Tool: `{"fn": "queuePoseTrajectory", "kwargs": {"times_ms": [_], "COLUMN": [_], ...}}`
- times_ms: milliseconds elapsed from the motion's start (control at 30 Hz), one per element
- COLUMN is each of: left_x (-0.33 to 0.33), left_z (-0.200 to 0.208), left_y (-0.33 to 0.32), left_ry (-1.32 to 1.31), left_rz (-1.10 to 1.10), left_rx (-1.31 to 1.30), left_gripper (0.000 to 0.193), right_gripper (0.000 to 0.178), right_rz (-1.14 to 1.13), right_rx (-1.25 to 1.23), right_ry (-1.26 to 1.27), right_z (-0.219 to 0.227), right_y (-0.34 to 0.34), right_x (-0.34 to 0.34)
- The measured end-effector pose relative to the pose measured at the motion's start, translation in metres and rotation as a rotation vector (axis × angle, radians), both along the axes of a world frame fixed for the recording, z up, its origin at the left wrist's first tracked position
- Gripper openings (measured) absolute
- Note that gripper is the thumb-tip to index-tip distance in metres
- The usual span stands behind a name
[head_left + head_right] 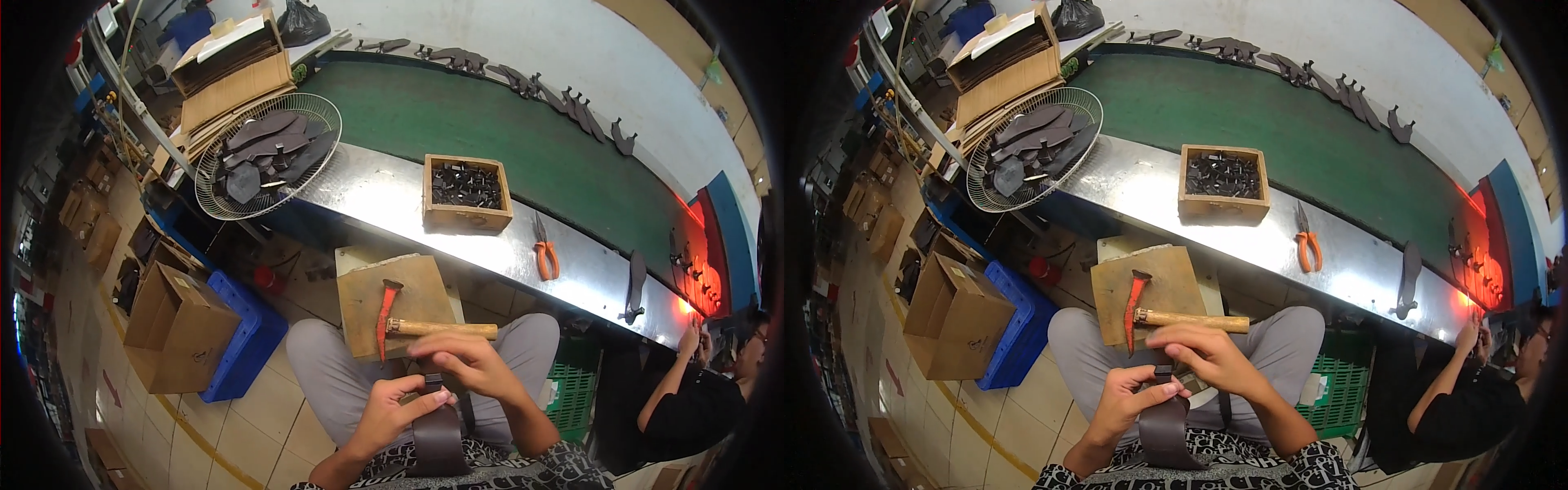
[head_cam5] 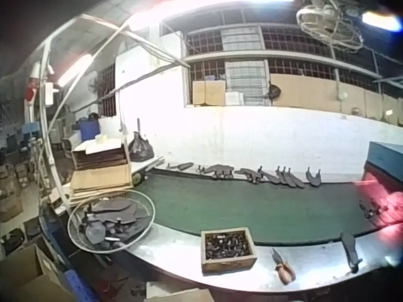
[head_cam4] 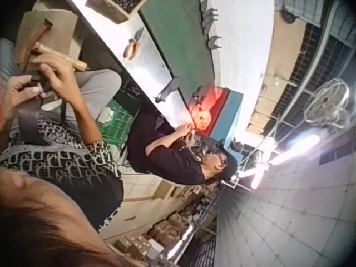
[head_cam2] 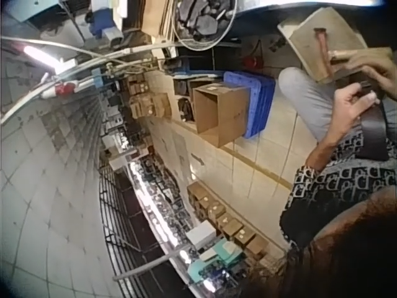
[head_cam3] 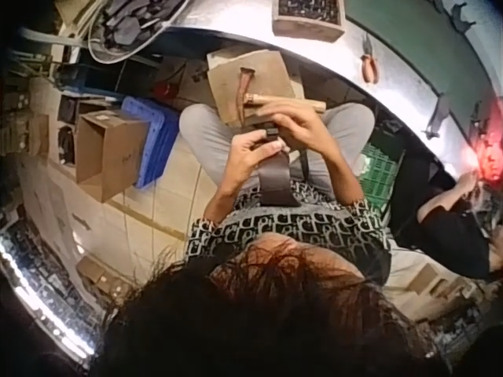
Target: Manually assemble shoe upper components by placing and securing small pieces.
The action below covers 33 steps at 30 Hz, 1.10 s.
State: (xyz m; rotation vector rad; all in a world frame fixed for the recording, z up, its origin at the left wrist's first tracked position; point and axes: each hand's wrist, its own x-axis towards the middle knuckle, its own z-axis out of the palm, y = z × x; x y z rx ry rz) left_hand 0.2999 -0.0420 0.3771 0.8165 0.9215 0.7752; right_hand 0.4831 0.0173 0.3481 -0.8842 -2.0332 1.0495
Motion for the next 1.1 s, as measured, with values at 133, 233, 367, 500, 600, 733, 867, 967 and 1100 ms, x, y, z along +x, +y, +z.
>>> {"fn": "queuePoseTrajectory", "kwargs": {"times_ms": [133, 233, 367, 500, 600, 733, 867, 967, 1100], "left_x": [0.006, 0.011, 0.015, 0.018, 0.018, 0.016, 0.017, 0.022, 0.053], "left_z": [-0.002, 0.006, 0.015, 0.015, 0.015, 0.006, -0.002, -0.002, -0.001], "left_y": [-0.002, -0.003, -0.007, -0.008, -0.010, -0.001, 0.013, 0.018, 0.036], "left_ry": [-0.016, -0.021, -0.033, -0.082, -0.056, 0.023, 0.042, 0.228, 0.509], "left_rz": [-0.089, -0.151, -0.216, -0.276, -0.265, -0.117, 0.035, 0.088, 0.272], "left_rx": [-0.040, -0.072, -0.142, -0.205, -0.256, -0.013, 0.074, 0.280, 0.869], "left_gripper": [0.021, 0.023, 0.023, 0.024, 0.022, 0.021, 0.020, 0.018, 0.014], "right_gripper": [0.040, 0.035, 0.035, 0.044, 0.042, 0.048, 0.046, 0.049, 0.049], "right_rz": [0.175, 0.279, 0.323, 0.269, 0.309, -0.311, -0.230, -0.317, -0.227], "right_rx": [-0.663, -0.661, -0.683, -0.677, -0.624, 0.510, 0.076, 0.395, -0.218], "right_ry": [0.543, 0.734, 0.812, 0.765, 0.740, -0.342, -0.891, -0.585, 0.208], "right_z": [-0.013, -0.025, -0.026, -0.022, -0.020, -0.013, -0.043, -0.048, -0.037], "right_y": [-0.019, -0.025, -0.032, -0.036, -0.027, 0.012, 0.016, 0.004, -0.054], "right_x": [0.007, 0.009, 0.014, 0.021, 0.023, 0.019, 0.025, 0.061, 0.086]}}
